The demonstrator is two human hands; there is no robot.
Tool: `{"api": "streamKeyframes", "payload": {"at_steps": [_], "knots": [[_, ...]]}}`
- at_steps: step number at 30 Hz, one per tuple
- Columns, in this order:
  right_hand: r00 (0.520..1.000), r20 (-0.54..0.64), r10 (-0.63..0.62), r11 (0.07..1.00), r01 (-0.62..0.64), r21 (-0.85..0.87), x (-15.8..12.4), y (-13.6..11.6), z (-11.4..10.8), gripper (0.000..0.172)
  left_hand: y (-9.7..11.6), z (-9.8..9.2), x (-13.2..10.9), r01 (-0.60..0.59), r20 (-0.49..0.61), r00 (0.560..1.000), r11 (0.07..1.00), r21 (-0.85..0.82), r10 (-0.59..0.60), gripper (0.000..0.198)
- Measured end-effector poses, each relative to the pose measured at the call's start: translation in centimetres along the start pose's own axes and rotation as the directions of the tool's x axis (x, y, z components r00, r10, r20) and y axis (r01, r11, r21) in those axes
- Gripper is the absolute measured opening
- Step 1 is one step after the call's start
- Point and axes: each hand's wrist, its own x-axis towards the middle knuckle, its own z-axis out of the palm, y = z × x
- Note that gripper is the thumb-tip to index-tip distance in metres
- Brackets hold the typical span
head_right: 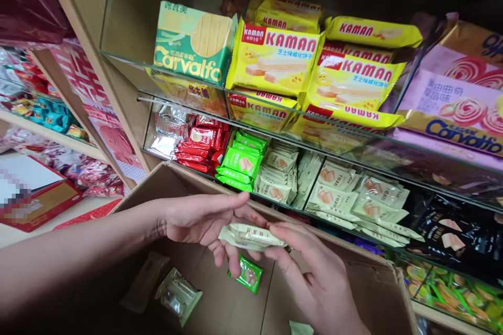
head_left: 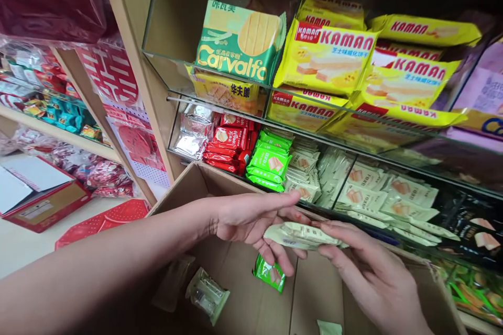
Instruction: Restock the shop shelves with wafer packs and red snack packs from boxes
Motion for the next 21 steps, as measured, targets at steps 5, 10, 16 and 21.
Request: {"api": "streamKeyframes", "payload": {"at_steps": [5,10,16,21], "knots": [[0.996,0.082,0.043,0.964,-0.063,0.259,0.1,-0.5,0.2,0.03,-0.4,1.3,0.4,-0.27,-0.277,0.91,0.948,0.17,0.309,0.046],[0.875,0.136,0.465,0.69,-0.454,0.564,-0.2,0.3,0.9,0.03,-1.0,1.9,0.6,-0.345,-0.34,0.797,0.839,0.422,0.499,0.049],[0.833,0.203,0.515,0.6,-0.519,0.609,0.2,0.2,1.1,0.017,-1.1,1.5,1.0,-0.344,-0.41,0.753,0.839,0.422,0.515,0.047],[0.89,0.156,0.429,0.801,-0.454,0.391,0.5,0.2,0.1,0.029,-1.8,1.6,1.2,-0.263,-0.423,0.678,0.736,0.624,0.601,0.044]]}}
